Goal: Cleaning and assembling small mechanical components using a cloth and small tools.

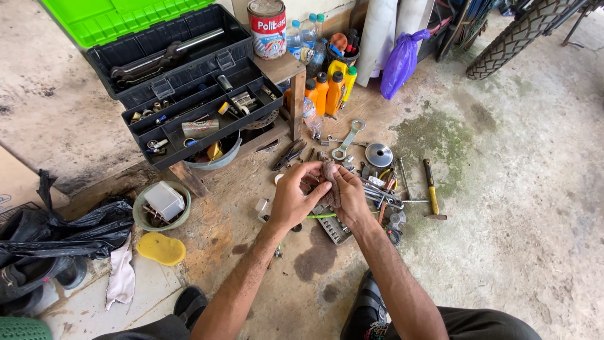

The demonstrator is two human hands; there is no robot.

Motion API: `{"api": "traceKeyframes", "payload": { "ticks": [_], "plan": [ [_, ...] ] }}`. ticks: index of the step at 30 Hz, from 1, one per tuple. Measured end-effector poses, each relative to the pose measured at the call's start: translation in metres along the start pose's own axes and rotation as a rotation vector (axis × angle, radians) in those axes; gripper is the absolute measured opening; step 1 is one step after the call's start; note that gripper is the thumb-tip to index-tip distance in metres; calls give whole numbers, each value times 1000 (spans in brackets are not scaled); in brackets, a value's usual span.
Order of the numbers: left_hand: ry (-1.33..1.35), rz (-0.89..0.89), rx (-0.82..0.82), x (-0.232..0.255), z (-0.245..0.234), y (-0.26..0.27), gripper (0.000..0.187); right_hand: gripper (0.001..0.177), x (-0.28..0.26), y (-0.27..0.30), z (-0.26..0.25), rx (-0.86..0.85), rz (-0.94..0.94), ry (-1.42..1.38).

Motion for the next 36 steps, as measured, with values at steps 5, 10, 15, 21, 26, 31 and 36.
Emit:
{"api": "traceKeyframes", "payload": {
  "ticks": [5, 10, 15, 21, 26, 31, 36],
  "plan": [
    [-107, 144, 44, 3, -3, 1, 27, 24, 4, -4, -9, -24, 0, -75],
    [-319, 218, 119, 21, -13, -1, 25, 29, -9, 8, 8, 5, 64, -62],
    [-593, 180, 55, -10, -5, 0, 28, 41, -17, 31, 35, 12, 188, 75],
    [-655, 64, -46, -10, -6, -1, 21, 23, 15, 11, 12, -68, 134, -2],
    [-403, 127, 37, -2, -17, 0, 16, 22, 5, 12, 12, -17, 136, -51],
    [-184, 312, 60, 12, -21, 3, 16, 23, -10, 15, 17, -39, 118, -50],
    [-181, 302, 5, 32, -16, 3, 16, 21, -18, 13, 11, 17, 65, -89]
  ]
}}
Point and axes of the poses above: each hand's wrist, its own y-axis away from the middle knuckle, its own z-axis out of the palm, x = y × z, the point moved 7 cm from there along -y, towards the middle knuckle, and after that the axes turned 4 degrees about x, right-handed, at the moved point
